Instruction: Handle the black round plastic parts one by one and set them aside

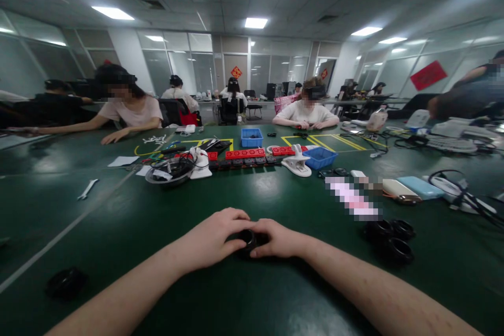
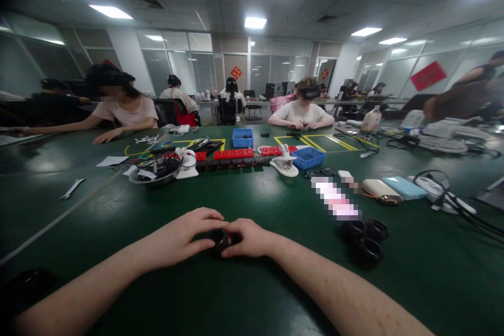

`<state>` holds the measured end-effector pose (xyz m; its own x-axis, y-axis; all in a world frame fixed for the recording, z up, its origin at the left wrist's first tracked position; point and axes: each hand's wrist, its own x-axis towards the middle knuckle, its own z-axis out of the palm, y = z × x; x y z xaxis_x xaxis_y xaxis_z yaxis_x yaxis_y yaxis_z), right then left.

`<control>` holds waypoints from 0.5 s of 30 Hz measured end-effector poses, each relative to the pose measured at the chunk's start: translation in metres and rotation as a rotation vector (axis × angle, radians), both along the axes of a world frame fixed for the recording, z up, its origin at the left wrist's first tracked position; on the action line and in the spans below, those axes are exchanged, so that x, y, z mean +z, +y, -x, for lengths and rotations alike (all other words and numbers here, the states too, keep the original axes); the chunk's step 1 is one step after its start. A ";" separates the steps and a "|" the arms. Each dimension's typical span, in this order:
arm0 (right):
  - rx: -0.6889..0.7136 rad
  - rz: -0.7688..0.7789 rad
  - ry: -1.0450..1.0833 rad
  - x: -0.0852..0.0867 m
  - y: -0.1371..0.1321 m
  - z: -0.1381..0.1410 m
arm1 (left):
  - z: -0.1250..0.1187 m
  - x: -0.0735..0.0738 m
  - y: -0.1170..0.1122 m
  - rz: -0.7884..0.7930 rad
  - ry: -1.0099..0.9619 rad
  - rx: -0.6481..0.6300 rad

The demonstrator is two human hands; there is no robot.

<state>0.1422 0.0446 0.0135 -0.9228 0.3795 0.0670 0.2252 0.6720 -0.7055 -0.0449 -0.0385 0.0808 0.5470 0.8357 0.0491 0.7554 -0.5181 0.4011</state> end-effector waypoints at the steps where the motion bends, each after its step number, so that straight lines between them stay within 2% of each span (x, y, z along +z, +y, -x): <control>1: 0.003 0.001 -0.003 -0.001 0.000 0.000 | 0.001 0.003 0.000 0.046 -0.002 -0.039; 4: -0.010 -0.023 -0.011 -0.002 -0.001 0.000 | 0.000 0.007 0.001 0.099 0.011 -0.068; 11: -0.148 -0.081 -0.025 -0.004 -0.003 0.000 | -0.016 -0.005 0.003 0.035 0.078 0.140; 15: -0.179 -0.118 -0.036 -0.005 -0.002 0.001 | -0.019 -0.014 0.006 -0.004 0.096 0.209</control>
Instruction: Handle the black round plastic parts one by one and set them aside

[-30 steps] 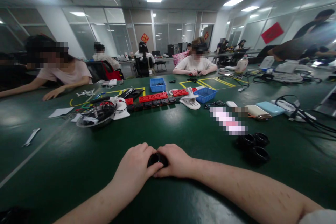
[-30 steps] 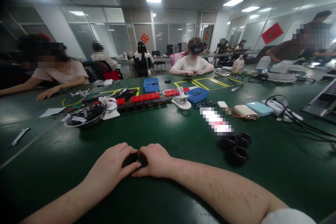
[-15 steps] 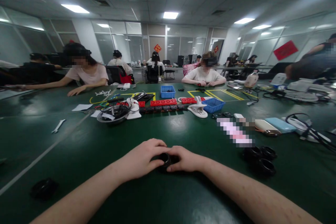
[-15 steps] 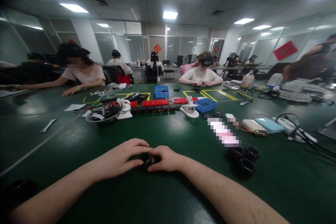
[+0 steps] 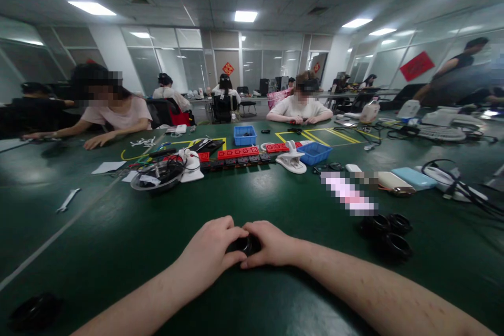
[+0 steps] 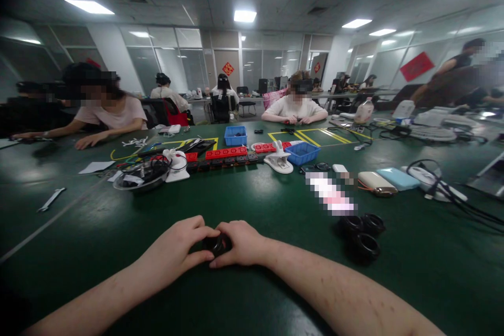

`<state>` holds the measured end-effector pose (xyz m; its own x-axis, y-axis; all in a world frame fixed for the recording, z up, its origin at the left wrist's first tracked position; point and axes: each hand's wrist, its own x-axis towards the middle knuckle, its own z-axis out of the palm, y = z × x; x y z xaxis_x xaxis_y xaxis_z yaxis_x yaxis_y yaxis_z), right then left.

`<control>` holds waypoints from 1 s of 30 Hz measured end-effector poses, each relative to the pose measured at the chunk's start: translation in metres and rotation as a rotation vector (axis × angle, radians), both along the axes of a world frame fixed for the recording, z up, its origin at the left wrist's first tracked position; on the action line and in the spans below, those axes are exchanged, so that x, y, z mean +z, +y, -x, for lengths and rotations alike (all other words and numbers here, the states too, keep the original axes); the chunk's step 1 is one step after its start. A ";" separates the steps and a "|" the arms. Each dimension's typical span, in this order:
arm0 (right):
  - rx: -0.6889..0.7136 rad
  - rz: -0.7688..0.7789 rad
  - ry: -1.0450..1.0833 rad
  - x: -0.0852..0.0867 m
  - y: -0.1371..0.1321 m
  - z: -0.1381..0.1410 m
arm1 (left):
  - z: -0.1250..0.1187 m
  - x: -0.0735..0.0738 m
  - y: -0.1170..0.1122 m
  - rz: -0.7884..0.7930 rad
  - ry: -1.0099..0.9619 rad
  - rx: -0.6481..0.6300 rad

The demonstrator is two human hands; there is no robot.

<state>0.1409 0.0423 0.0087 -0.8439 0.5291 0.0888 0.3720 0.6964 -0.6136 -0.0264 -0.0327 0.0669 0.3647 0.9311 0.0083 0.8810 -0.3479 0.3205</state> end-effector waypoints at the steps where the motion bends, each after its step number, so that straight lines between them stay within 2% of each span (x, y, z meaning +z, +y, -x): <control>1: -0.003 -0.011 -0.002 0.000 0.000 0.000 | -0.001 -0.001 0.000 -0.005 -0.002 0.007; 11: -0.022 -0.097 -0.031 0.003 -0.003 0.001 | 0.000 -0.003 0.002 -0.036 -0.043 0.018; 18: 0.110 -0.085 -0.027 0.004 0.003 -0.003 | 0.011 0.004 0.008 0.105 -0.117 -0.193; 24: 0.163 -0.097 -0.006 0.006 0.005 -0.004 | 0.009 0.001 0.009 0.138 -0.134 -0.174; 30: 0.133 -0.116 -0.009 0.000 0.004 -0.002 | 0.001 -0.001 0.005 0.105 -0.110 -0.106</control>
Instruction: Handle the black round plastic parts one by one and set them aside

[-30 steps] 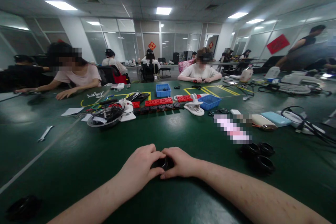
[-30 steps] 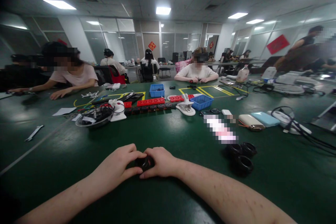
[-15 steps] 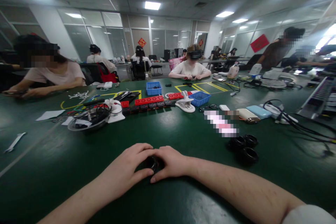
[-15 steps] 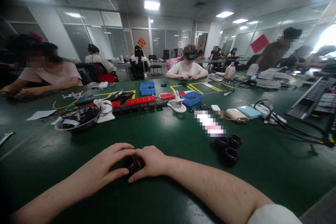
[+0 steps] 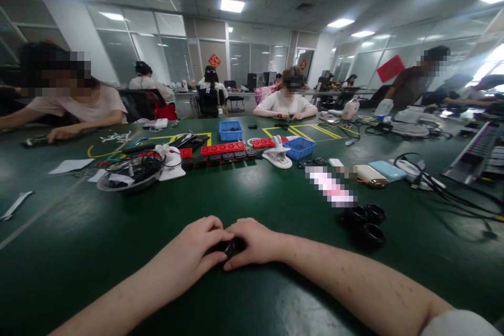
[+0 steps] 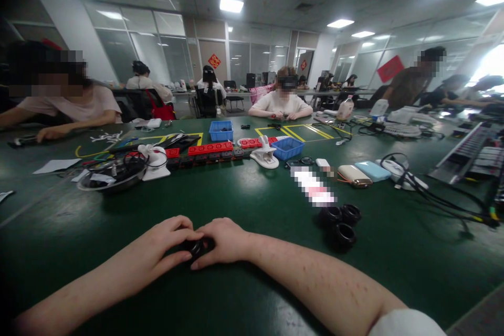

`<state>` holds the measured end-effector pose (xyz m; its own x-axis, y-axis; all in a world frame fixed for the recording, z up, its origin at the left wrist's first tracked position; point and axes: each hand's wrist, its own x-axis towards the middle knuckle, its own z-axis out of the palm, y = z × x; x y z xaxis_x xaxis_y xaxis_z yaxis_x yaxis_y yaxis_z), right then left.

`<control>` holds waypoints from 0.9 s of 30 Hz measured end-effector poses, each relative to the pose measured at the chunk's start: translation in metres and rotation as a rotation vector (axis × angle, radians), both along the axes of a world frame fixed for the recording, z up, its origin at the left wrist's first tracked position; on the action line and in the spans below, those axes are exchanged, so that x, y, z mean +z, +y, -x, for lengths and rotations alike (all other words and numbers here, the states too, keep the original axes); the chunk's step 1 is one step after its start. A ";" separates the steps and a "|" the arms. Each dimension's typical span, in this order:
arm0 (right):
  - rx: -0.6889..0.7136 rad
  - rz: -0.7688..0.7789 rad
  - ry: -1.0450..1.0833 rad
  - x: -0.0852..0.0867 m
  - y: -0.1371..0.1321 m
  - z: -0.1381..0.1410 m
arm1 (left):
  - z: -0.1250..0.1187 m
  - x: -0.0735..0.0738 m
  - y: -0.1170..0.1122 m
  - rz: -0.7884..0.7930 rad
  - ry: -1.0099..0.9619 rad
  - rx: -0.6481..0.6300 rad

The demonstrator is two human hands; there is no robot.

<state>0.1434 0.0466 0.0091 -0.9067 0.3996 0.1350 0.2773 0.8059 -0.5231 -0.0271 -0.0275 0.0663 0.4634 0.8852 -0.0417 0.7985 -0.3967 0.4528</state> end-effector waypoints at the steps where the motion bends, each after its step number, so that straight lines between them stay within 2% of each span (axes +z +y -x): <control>1: -0.010 0.004 -0.001 -0.001 0.000 0.000 | -0.002 -0.001 -0.001 -0.013 0.013 0.019; 7: -0.050 0.025 -0.015 0.000 0.001 0.001 | -0.009 -0.007 0.000 -0.094 0.125 0.124; 16: -0.102 -0.002 -0.055 0.000 0.001 0.005 | -0.011 -0.020 0.002 -0.132 0.068 0.163; 21: -0.105 -0.035 -0.041 -0.001 0.001 0.004 | -0.004 -0.016 0.004 -0.096 0.106 0.097; 27: -0.090 0.002 -0.031 0.003 -0.001 0.004 | 0.011 -0.006 0.005 -0.083 0.036 -0.032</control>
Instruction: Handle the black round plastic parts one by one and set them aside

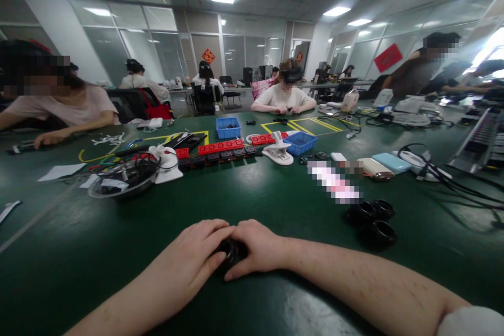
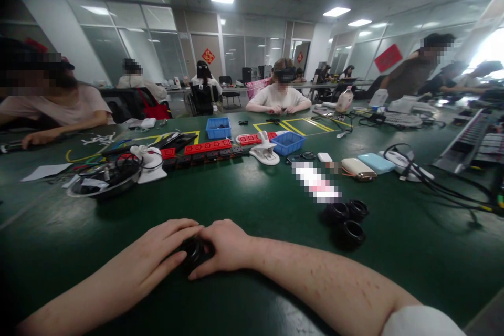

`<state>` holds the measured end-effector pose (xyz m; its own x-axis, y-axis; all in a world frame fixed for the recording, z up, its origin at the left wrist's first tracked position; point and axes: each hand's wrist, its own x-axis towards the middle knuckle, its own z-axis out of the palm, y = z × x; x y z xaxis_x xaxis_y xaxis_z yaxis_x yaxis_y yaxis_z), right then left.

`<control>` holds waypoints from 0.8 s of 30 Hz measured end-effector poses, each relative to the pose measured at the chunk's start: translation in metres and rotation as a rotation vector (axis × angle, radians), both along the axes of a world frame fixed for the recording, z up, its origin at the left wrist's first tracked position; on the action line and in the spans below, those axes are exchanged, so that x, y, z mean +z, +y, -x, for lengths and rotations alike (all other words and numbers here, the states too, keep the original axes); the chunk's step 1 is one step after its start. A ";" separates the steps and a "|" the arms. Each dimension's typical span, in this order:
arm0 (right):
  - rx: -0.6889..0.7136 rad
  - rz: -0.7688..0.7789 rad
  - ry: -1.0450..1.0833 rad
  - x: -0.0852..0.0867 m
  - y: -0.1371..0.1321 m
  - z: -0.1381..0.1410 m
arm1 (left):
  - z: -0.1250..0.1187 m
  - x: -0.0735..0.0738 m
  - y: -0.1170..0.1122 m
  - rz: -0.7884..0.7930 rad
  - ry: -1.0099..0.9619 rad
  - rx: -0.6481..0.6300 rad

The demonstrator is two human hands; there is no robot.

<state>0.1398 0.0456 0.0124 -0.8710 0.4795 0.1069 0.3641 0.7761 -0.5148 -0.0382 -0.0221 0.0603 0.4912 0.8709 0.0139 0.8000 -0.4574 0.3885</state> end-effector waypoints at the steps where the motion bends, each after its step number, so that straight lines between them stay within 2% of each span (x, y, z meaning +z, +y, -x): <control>1: 0.003 0.003 0.002 0.000 0.000 0.000 | 0.001 0.001 0.000 0.030 -0.006 -0.029; 5: 0.026 0.001 0.004 -0.002 0.001 -0.001 | 0.003 0.004 0.000 0.125 -0.049 -0.089; 9: 0.032 -0.001 -0.001 -0.004 -0.001 -0.001 | 0.000 0.004 -0.003 0.133 -0.099 -0.051; 14: 0.015 -0.002 0.017 -0.003 -0.005 -0.002 | -0.005 0.008 -0.006 0.147 -0.069 -0.011; 20: -0.057 0.017 -0.022 -0.005 -0.007 0.000 | -0.016 0.002 -0.008 0.021 0.053 0.173; 24: -0.124 -0.063 -0.039 -0.008 -0.010 0.002 | -0.022 -0.003 -0.012 -0.076 0.096 0.220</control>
